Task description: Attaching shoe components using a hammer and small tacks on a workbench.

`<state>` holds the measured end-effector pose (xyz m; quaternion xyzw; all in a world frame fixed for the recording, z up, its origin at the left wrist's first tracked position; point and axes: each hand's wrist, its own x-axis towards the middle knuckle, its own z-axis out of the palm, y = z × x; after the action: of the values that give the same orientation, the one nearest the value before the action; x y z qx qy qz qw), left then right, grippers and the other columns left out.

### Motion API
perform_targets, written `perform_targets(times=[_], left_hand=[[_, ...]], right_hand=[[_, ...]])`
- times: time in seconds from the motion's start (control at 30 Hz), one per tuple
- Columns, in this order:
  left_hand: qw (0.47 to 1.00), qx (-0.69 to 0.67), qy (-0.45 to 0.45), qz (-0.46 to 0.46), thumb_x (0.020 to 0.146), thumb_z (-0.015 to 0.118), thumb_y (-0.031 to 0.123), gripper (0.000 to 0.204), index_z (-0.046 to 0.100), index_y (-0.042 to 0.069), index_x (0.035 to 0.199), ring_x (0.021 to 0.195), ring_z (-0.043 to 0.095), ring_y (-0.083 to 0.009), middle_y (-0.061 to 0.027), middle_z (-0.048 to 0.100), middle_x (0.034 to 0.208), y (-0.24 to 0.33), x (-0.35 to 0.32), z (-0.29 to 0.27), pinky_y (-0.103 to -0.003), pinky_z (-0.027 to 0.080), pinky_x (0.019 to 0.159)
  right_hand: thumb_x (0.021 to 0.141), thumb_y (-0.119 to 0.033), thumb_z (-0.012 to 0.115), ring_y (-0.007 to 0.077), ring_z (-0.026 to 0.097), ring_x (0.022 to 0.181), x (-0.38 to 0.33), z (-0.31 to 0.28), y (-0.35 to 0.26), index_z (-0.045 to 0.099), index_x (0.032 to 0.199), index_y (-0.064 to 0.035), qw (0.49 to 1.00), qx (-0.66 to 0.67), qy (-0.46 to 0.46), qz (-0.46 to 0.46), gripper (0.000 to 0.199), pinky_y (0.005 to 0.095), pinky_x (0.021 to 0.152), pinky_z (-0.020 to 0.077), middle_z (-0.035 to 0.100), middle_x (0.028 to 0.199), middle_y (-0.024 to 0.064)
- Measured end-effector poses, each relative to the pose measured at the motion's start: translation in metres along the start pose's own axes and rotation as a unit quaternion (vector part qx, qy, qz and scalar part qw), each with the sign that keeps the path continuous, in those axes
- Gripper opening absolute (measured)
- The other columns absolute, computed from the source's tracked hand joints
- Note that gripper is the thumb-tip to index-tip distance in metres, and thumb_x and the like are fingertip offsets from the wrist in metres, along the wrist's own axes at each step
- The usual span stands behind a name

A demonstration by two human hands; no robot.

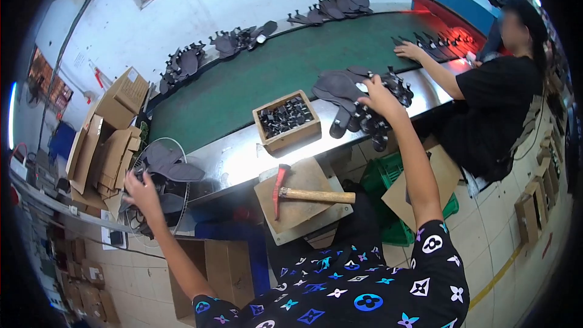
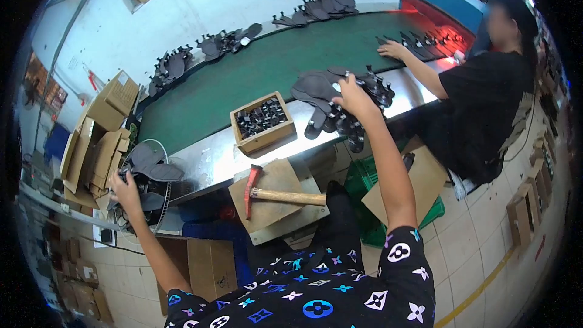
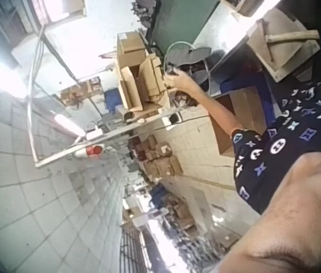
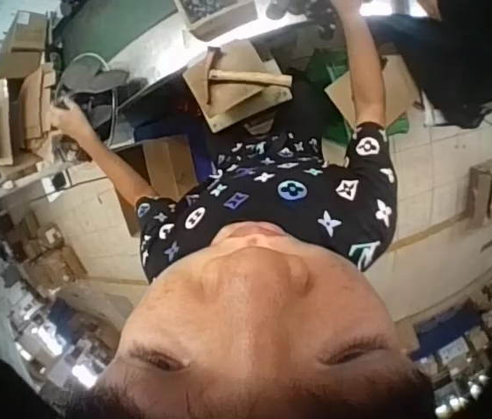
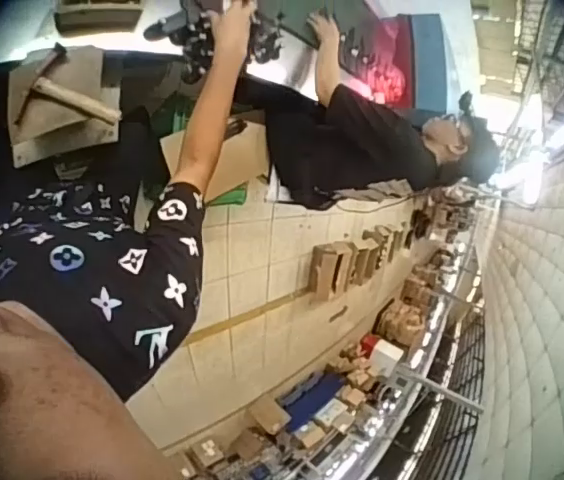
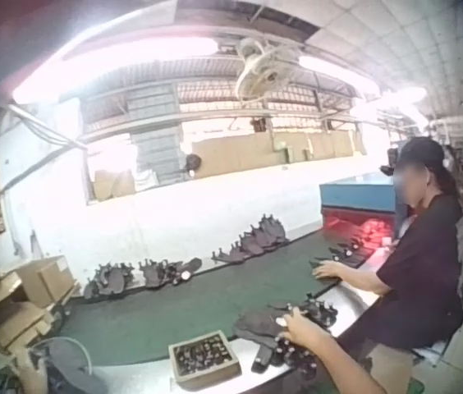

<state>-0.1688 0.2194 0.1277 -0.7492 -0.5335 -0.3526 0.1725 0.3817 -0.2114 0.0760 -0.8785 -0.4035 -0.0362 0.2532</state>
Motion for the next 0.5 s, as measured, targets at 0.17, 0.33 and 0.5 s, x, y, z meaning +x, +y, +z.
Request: perform_targets(times=[0.17,0.33,0.5], left_hand=[[0.978,-0.145,-0.041,0.144,0.095,0.060,0.027,0.038,0.057,0.010,0.129,0.137,0.043,-0.0316,-0.0127,0.054,0.138,0.106,-0.036,-0.053,-0.064,0.019,0.114],[0.880,-0.388,-0.127,0.245,0.084,0.071,0.009,0.052,0.053,0.005,0.132,0.142,0.036,-0.0399,-0.0185,0.050,0.142,0.192,-0.089,-0.080,-0.059,0.021,0.115],[0.822,-0.459,-0.129,0.312,0.086,0.074,0.025,0.085,0.024,0.002,0.151,0.150,0.018,-0.0436,-0.0266,0.027,0.156,0.267,-0.139,-0.101,-0.064,0.011,0.118]], right_hand=[[0.087,-0.016,0.072,0.0418,0.060,0.107,-0.025,0.012,-0.016,0.058,0.116,0.0002,0.995,0.048,-0.047,-0.071,0.036,0.0443,0.093,0.0486,0.062,0.112,0.0238],[0.098,-0.012,0.059,0.0121,0.056,0.059,-0.031,-0.015,-0.058,0.066,0.100,0.0007,0.948,0.295,0.120,0.006,0.014,0.0268,0.054,0.0435,0.065,0.078,0.0081],[0.101,-0.017,0.062,0.0081,0.057,0.063,-0.081,-0.034,-0.190,0.062,0.107,-0.0001,0.811,0.582,0.058,-0.015,0.018,0.0200,0.055,0.0432,0.064,0.091,0.0042]])
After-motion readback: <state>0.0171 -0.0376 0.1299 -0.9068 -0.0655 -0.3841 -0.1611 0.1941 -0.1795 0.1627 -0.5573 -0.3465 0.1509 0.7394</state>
